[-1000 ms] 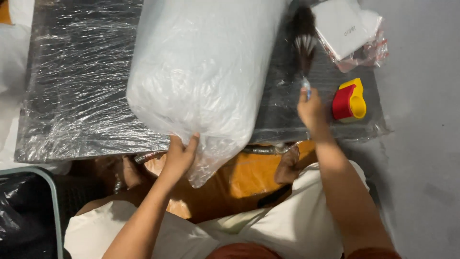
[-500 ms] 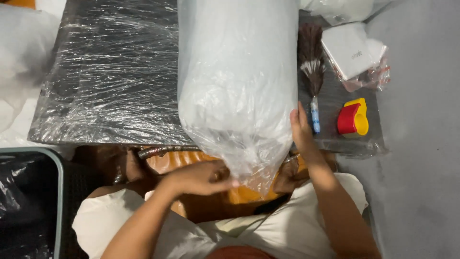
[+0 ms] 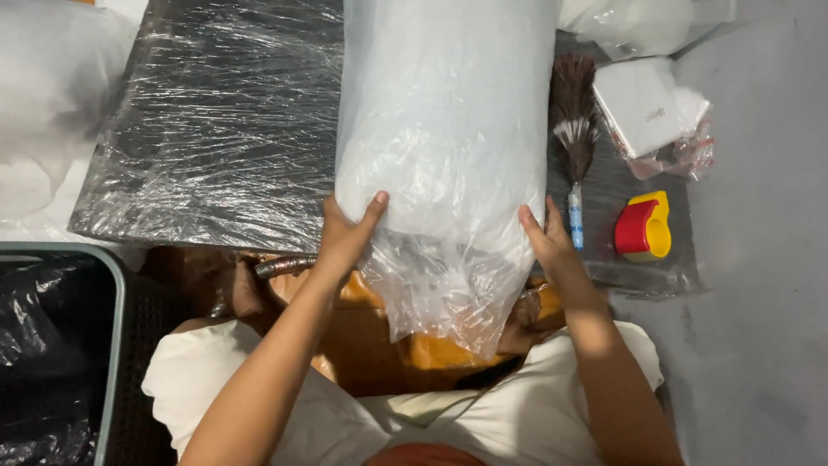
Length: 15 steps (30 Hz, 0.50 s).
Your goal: The person places a large white pillow into a clear plastic bag and uses a vacuum hose to remove the air, compressing the pillow for storage or shipping.
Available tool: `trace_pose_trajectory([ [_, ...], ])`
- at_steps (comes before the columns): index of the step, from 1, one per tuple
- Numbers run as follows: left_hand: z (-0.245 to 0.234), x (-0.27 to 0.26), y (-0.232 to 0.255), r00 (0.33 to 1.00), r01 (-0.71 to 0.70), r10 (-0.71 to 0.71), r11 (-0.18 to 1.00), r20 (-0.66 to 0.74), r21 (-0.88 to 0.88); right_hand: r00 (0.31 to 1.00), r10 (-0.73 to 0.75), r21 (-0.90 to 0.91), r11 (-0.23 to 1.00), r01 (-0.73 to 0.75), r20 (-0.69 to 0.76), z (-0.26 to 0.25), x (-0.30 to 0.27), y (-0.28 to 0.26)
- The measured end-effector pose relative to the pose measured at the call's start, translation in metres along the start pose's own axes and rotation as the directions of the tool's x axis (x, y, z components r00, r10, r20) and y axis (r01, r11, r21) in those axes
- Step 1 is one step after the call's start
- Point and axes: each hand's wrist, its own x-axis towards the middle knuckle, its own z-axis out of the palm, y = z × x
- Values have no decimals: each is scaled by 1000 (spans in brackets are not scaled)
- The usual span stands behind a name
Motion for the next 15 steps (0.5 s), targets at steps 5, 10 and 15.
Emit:
trace_pose_trajectory([
  [5, 3, 9, -11, 988, 153, -152, 987, 25, -50, 991, -66, -270, 962, 32, -115, 5, -21, -20],
  [10, 6, -12, 16, 976, 194, -192, 981, 107, -8, 978, -166, -380, 919, 108, -125, 14, -29, -33],
  [15, 14, -19, 13, 992, 122, -128, 949, 0, -291, 994, -89, -260, 963, 68, -70, 31, -27, -42],
])
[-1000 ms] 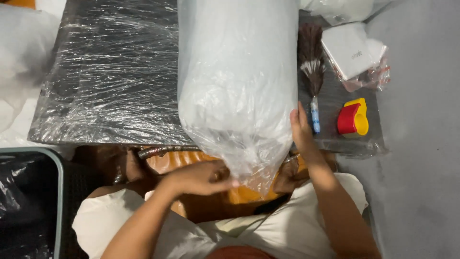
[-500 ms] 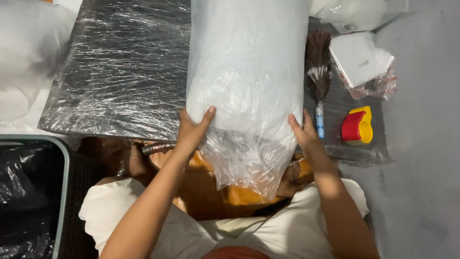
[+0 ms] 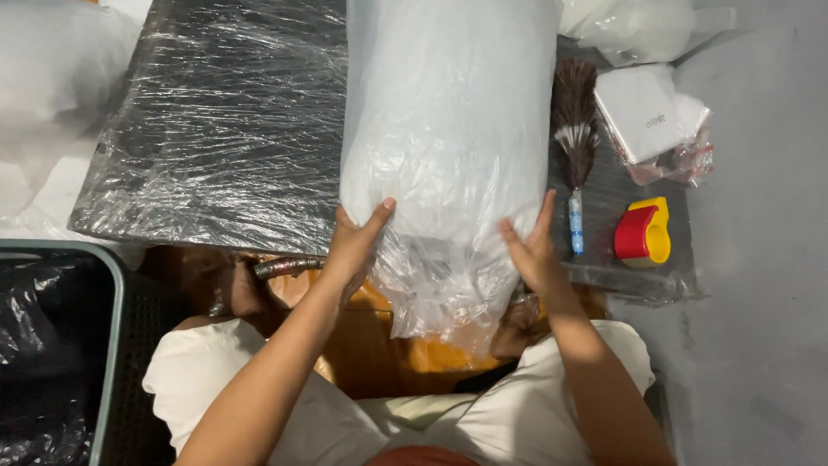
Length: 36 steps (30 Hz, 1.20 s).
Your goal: The person places a large white pillow into a clear plastic bag and uses a vacuum hose to remove the air, compressing the pillow for storage or shipping.
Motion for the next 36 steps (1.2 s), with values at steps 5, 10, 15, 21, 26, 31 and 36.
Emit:
trace_pose_trajectory([
  [5, 3, -15, 12, 991, -137, 137, 990, 4, -11, 1000, -16, -28, 999, 16, -25, 13, 8, -3],
  [10, 6, -15, 22, 979, -202, 202, 979, 15, -29, 993, -24, 46, 999, 29, -112, 14, 20, 3],
  [15, 9, 33, -5, 985, -170, 171, 985, -31, 32, 980, -156, 71, 984, 166, -124, 17, 62, 25],
  [21, 6, 61, -24, 969, -198, 219, 965, -111, 174, 991, -98, 21, 995, 100, -95, 28, 67, 30],
  [26, -5, 44, -33, 930, -297, 340, 919, -141, 259, 978, -144, -54, 989, 137, -148, 23, 55, 37],
  [31, -18, 28, -55, 956, -277, 291, 847, 40, 454, 962, -253, -137, 962, 238, -100, 16, 13, 13],
  [36, -34, -12, -58, 954, -280, 292, 793, 67, 540, 995, -94, -239, 966, 101, 37, 5, 17, 58],
])
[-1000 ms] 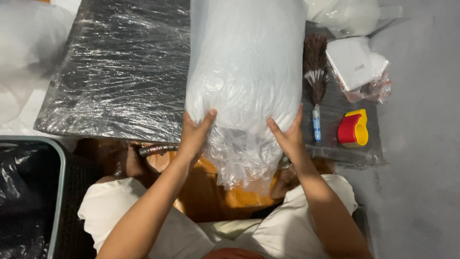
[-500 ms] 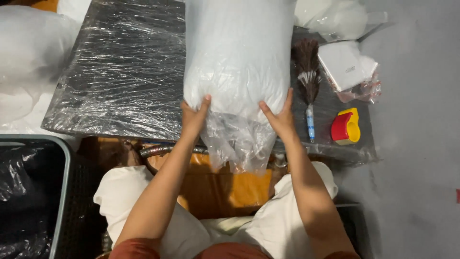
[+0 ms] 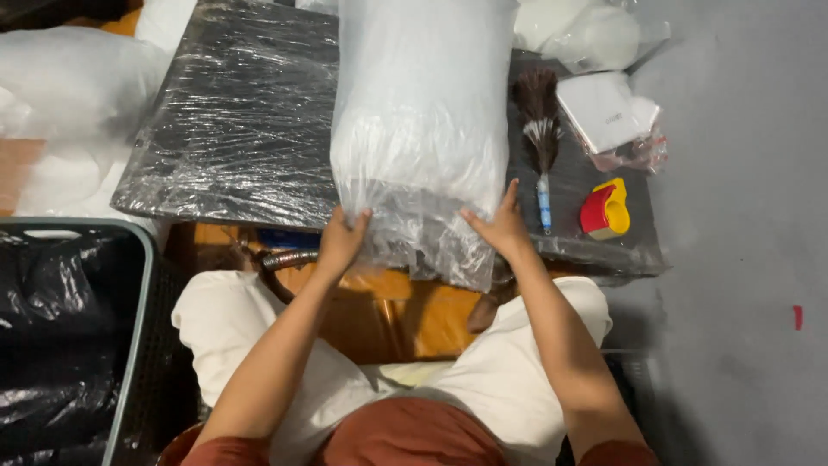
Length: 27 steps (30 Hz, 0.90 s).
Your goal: The person places a large white pillow into a clear plastic bag and uses a vacuum hose to remove the air, compressing the pillow for storage or shipping.
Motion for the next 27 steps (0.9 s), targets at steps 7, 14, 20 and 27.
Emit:
trace_pose_trajectory([
  [7, -6, 5, -63, 973, -129, 146, 986, -180, 101, 998, 41, -48, 998, -39, 53, -6, -19, 39],
  [14, -15, -60, -37, 857, -422, 442, 897, -267, 130, 893, -422, -294, 883, 366, -158, -4, -106, -1],
  [20, 3, -47, -51, 778, -490, 568, 816, -268, 307, 765, -631, -516, 702, 491, -129, -2, -88, 27],
  [27, -23, -38, -47, 561, -653, 732, 678, -387, 336, 705, -412, -16, 869, 495, -577, -14, -107, 22],
])
